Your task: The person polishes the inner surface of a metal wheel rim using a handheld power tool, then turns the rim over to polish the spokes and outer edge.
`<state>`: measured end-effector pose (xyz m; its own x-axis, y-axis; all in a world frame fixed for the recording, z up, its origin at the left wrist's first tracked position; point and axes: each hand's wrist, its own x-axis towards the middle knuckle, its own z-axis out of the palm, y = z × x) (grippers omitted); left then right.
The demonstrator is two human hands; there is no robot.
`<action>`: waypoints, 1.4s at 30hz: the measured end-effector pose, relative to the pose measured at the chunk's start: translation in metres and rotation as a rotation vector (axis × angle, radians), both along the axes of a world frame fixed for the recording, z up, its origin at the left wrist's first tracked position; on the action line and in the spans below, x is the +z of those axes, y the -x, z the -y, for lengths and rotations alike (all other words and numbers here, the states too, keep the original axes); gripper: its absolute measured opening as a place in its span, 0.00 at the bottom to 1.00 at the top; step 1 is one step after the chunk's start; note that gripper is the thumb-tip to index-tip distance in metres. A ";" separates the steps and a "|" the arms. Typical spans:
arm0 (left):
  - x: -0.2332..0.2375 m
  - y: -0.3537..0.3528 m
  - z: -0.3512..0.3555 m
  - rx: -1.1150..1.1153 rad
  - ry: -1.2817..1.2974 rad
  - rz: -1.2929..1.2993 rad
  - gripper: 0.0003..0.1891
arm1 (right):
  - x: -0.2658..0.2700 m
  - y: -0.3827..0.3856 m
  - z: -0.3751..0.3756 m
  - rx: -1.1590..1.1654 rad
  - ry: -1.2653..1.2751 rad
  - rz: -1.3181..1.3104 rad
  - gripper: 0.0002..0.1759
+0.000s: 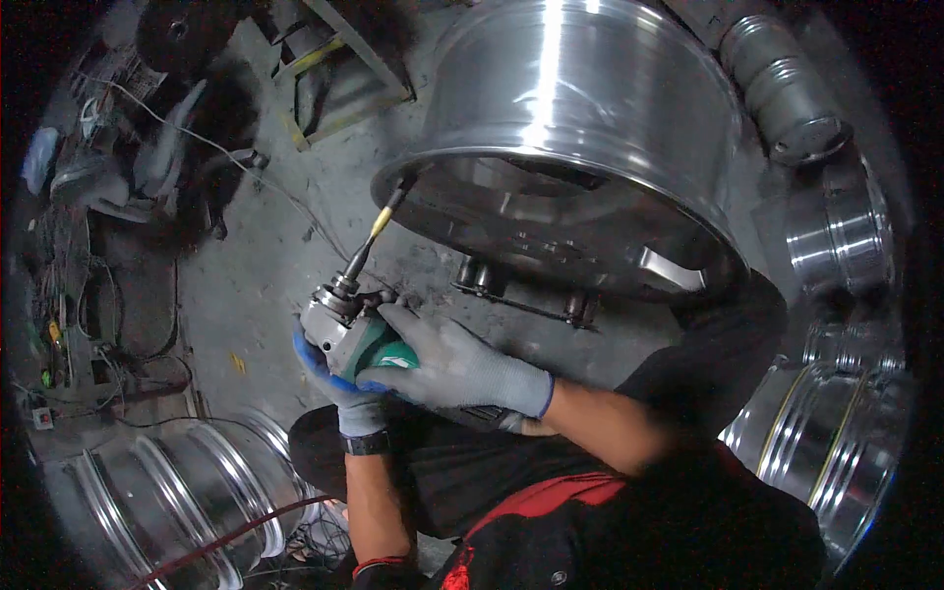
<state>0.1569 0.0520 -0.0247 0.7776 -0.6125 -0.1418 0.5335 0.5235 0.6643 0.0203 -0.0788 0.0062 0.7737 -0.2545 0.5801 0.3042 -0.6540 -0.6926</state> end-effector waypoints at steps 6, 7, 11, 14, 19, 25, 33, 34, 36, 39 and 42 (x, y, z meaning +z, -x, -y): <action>0.012 0.027 0.009 0.020 -0.052 0.090 0.34 | 0.005 0.022 -0.004 -0.007 -0.249 -0.188 0.44; 0.008 0.029 0.007 -0.028 0.028 0.044 0.33 | 0.006 0.025 -0.004 -0.056 -0.193 -0.168 0.46; 0.004 0.025 0.004 0.028 -0.063 0.117 0.34 | 0.015 0.024 0.005 0.041 -0.365 -0.342 0.44; -0.001 0.018 0.004 0.055 -0.082 0.064 0.36 | -0.011 0.010 0.004 -0.055 0.224 0.064 0.36; -0.004 0.025 0.005 0.176 -0.254 0.120 0.39 | -0.012 0.018 0.006 0.012 0.091 -0.003 0.26; 0.008 0.049 0.016 -0.051 -0.047 -0.039 0.38 | 0.004 0.044 0.007 0.010 -0.369 -0.307 0.25; 0.017 0.039 0.014 0.109 -0.313 0.324 0.36 | -0.004 0.019 0.017 0.067 -0.024 -0.099 0.42; 0.019 0.042 0.016 0.185 -0.551 0.536 0.37 | -0.006 0.020 0.018 0.041 0.053 -0.073 0.41; 0.018 0.046 0.018 0.086 -0.357 0.360 0.37 | -0.013 0.032 0.023 0.042 0.175 -0.040 0.41; 0.010 0.061 0.020 0.047 -0.291 0.258 0.37 | -0.013 0.050 0.019 0.032 0.162 -0.087 0.42; 0.006 0.062 0.017 0.084 -0.415 0.342 0.37 | -0.010 0.054 0.017 0.032 0.006 -0.172 0.37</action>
<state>0.0950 0.0354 -0.0192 0.8655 -0.4930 -0.0894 0.2189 0.2116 0.9525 -0.0334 -0.0953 -0.0035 0.8693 -0.2247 0.4402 0.2028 -0.6501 -0.7323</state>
